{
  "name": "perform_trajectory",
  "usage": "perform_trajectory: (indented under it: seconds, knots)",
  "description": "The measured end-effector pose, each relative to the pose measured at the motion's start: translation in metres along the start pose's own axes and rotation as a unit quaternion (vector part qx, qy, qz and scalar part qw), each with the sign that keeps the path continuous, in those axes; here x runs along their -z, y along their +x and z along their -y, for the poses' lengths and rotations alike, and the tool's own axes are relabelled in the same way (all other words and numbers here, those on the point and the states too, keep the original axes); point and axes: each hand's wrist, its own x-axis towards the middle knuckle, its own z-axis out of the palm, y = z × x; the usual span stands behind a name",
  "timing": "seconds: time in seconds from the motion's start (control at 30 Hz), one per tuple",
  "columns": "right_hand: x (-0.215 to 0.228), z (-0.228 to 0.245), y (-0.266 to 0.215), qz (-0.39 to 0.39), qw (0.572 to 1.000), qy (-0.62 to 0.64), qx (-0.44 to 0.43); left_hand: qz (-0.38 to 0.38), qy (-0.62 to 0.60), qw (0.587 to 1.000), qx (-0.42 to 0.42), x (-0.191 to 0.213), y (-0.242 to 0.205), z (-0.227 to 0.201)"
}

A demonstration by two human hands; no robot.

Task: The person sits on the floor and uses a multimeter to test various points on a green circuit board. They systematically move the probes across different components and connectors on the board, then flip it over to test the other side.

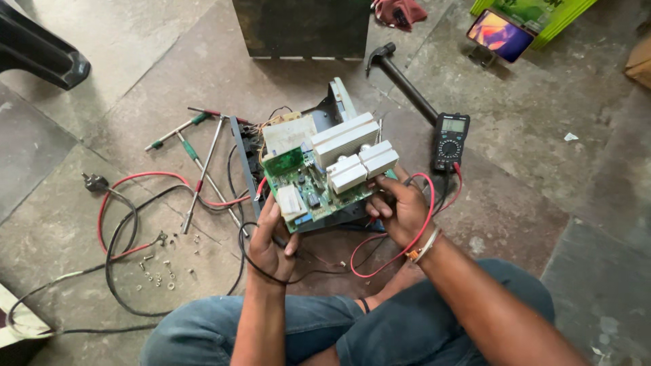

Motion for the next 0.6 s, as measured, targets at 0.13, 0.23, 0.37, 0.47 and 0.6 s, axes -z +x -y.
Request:
perform_trajectory:
  seconds: [0.13, 0.23, 0.37, 0.47, 0.6]
  knots:
    - [0.008, -0.006, 0.01, -0.019, 0.998, -0.048, -0.043, -0.021, -0.01, 1.0, -0.006, 0.013, 0.007, 0.004]
    - [0.005, -0.007, 0.012, -0.04, 0.995, -0.073, -0.058, -0.066, -0.026, 0.997, -0.016, 0.037, 0.01, 0.018]
    - [0.004, -0.013, 0.018, -0.045, 0.987, -0.141, -0.063, -0.106, -0.065, 0.992, -0.009, 0.066, 0.016, 0.032]
    - [0.014, -0.024, 0.026, -0.038, 0.98, -0.181, -0.067, -0.108, -0.055, 0.993, -0.013, 0.067, 0.021, 0.031]
    - [0.033, -0.036, 0.032, -0.038, 0.972, -0.215, -0.082, -0.162, -0.006, 0.987, 0.001, 0.059, 0.023, 0.026]
